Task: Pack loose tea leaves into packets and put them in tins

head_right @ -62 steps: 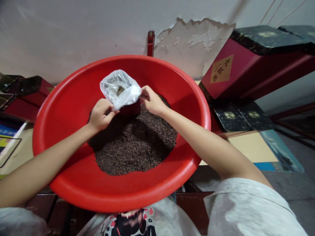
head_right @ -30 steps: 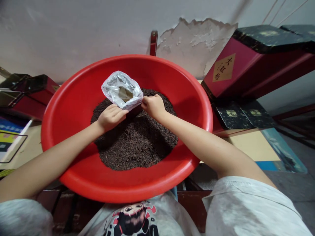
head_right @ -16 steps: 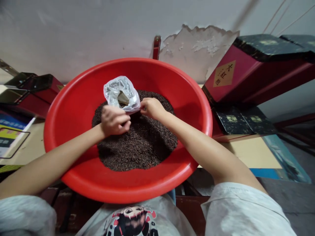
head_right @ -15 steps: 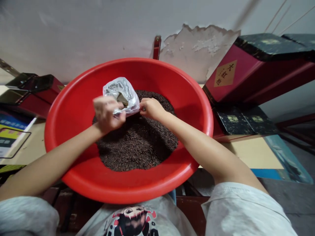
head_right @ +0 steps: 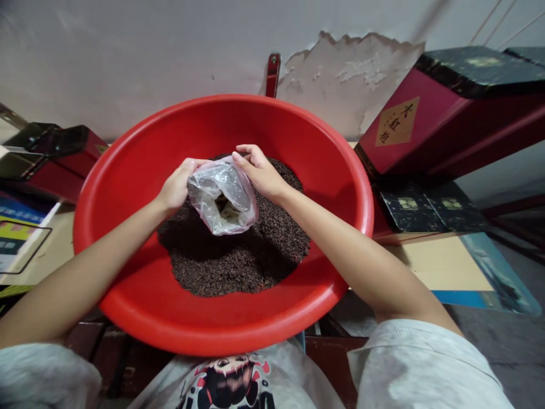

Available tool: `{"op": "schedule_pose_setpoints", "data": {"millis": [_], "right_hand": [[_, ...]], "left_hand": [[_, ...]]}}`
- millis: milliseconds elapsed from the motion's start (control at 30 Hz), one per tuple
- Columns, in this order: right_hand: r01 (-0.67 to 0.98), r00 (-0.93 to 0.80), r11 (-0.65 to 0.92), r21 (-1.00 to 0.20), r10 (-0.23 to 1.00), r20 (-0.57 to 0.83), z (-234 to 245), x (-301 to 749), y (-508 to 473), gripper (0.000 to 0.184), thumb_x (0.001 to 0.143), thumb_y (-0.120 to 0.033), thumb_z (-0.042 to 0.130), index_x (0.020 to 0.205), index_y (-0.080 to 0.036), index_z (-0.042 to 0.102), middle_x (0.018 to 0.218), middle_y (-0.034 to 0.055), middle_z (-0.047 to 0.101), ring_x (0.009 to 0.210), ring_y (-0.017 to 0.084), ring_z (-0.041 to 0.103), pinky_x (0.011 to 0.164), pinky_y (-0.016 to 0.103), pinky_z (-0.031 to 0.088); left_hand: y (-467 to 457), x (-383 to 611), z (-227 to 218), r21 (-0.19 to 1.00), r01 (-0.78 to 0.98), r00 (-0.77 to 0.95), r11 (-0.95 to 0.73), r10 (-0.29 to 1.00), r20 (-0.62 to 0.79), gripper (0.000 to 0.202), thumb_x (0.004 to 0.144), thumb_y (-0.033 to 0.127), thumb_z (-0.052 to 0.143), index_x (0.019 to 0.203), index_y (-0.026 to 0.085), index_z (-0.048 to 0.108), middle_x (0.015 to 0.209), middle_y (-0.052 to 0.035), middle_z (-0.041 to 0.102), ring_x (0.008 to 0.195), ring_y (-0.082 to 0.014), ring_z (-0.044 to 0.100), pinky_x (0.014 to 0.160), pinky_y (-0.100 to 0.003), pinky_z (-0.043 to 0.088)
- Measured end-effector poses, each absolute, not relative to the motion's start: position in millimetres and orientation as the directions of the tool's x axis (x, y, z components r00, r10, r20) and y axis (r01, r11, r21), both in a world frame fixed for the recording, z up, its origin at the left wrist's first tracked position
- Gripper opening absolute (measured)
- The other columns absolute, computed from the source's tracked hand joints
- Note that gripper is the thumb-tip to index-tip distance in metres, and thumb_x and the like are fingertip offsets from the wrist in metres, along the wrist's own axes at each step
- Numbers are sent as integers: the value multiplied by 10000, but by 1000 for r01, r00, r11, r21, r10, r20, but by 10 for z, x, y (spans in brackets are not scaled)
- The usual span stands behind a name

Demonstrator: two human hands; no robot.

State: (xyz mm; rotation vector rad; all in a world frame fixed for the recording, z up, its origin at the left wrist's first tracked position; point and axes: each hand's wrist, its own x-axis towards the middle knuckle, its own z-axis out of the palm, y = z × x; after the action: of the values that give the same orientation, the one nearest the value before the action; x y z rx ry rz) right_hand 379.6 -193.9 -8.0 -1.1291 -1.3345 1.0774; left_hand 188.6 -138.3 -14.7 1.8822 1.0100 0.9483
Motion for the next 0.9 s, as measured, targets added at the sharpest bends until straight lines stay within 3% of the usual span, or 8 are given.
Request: {"op": "schedule_pose_setpoints", "data": {"millis": [133,300,433,533,700,767,900], "right_hand": [[30,22,93,-995,995,94,-95,3694,-1951,208,856,-363,504,768,-187,436,695,-37,445,626,67,401,622,227,352],[240,131,68,-968,986,102,-136,3653,-1931,218,879,-219,453,677,-182,380,667,-42,381,617,67,340,625,231,306],[392,105,101,-914,983,154,-229,3656,-1857,208,860,-188,464,670,-184,379,673,-34,394,653,80,360,655,227,310],[326,85,99,-940,987,134,-346,3659,-1831,280,868,-281,467,627,-188,357,640,-35,367,622,76,346,619,216,310],[91,96,-75,-993,993,-66,-520,3654,-1851,533,771,-690,412,592,-191,365,582,-30,377,550,72,333,533,223,297],[40,96,-134,-990,987,-130,-567,3654,-1812,537,749,-697,441,598,-183,403,583,-17,422,549,77,360,538,228,317],[82,146,-168,-982,977,-155,-659,3632,-1659,386,818,-486,455,588,-179,409,569,-15,410,552,85,357,558,235,326]], "left_hand": [[-1486,1958,-141,938,235,384,-254,911,150,251,802,252,471,974,177,638,1003,-39,562,1002,-180,498,959,-341,375],[-1610,2016,-82,976,209,361,-55,932,-25,70,719,199,549,725,148,596,679,17,516,648,-109,455,688,-251,397],[-1547,2007,-82,977,214,333,-19,941,-55,45,656,170,598,618,150,584,597,36,521,580,-89,432,626,-232,360],[-1425,1979,-121,981,180,275,66,955,-115,62,586,169,642,579,154,582,582,35,543,576,-91,449,641,-240,379],[-1344,1989,-173,970,112,282,217,929,-240,123,540,164,680,565,158,559,583,24,558,591,-111,491,670,-268,419],[-1362,2016,-190,975,131,205,177,958,-201,120,585,152,661,560,160,544,571,34,536,575,-102,470,659,-255,411],[-1355,2046,-244,977,171,207,124,965,-159,170,678,109,591,559,163,481,560,50,482,556,-86,437,626,-222,378]]}}
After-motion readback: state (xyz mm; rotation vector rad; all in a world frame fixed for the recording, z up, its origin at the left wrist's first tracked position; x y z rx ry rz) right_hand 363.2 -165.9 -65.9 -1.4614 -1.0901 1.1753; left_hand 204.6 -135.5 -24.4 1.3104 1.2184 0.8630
